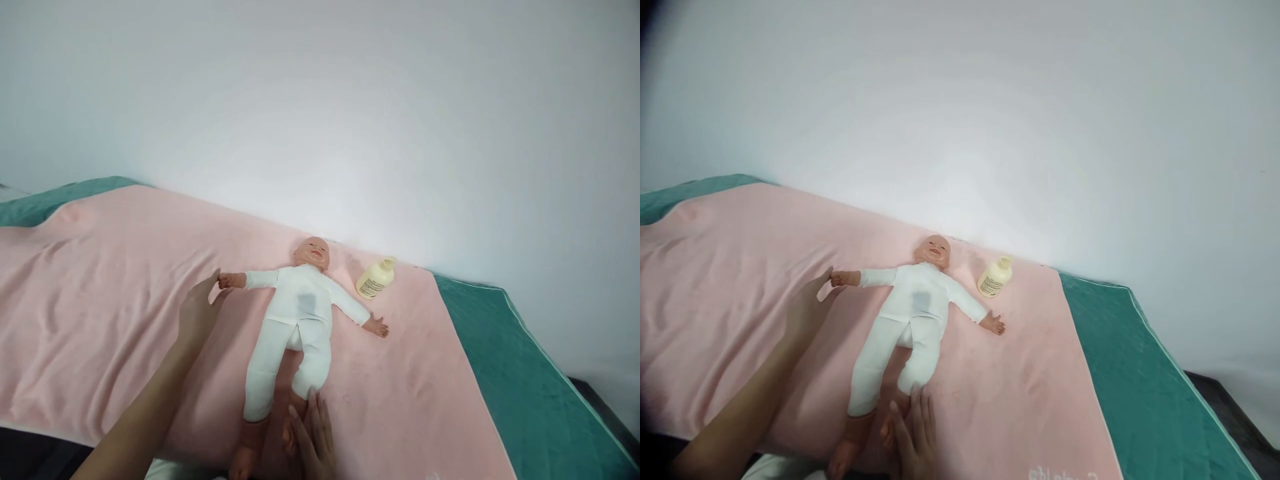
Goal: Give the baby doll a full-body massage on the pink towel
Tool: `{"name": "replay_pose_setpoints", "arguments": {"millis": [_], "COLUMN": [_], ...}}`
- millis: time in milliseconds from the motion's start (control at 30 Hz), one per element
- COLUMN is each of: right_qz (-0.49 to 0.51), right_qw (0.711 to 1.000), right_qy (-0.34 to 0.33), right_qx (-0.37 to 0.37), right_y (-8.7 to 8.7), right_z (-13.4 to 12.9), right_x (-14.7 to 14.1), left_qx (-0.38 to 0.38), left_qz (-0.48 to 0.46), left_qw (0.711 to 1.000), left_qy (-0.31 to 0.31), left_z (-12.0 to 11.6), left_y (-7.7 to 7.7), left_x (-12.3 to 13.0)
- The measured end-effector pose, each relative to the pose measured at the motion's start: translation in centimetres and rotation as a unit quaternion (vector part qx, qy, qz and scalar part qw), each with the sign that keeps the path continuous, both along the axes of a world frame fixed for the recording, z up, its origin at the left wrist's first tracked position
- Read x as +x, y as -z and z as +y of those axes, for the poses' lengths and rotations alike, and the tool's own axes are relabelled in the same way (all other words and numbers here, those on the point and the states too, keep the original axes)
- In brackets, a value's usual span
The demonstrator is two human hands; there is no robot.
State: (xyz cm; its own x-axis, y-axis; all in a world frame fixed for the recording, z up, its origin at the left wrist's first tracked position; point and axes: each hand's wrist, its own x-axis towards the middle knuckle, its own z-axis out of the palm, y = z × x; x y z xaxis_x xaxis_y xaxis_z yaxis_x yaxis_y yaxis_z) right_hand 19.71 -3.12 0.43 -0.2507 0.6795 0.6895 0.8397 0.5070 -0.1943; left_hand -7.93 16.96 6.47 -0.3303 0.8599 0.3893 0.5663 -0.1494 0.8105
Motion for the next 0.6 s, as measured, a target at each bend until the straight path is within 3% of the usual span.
{"name": "replay_pose_setpoints", "arguments": {"millis": [100,233,333,467,600], "right_qz": [0.018,0.039,0.061,0.075,0.055], "right_qw": [1.000,0.999,0.995,0.993,0.996], "right_qy": [0.001,-0.016,-0.021,-0.019,-0.015], "right_qx": [-0.010,-0.033,-0.072,-0.087,-0.072], "right_y": [-2.1,-5.1,-6.4,-6.7,-5.5], "right_z": [2.4,6.3,8.1,8.4,6.5], "right_x": [0.1,-0.2,-0.7,-1.0,-0.9], "left_qx": [0.092,0.230,0.238,0.230,0.246], "left_qz": [0.109,0.169,0.209,0.224,0.207], "left_qw": [0.990,0.946,0.920,0.916,0.927], "left_qy": [0.012,0.155,0.228,0.240,0.192], "left_z": [-0.7,-2.1,-2.8,-3.0,-2.5], "left_y": [-0.8,-1.5,-1.3,-1.0,-1.9], "left_x": [2.9,7.2,9.5,10.2,8.9]}}
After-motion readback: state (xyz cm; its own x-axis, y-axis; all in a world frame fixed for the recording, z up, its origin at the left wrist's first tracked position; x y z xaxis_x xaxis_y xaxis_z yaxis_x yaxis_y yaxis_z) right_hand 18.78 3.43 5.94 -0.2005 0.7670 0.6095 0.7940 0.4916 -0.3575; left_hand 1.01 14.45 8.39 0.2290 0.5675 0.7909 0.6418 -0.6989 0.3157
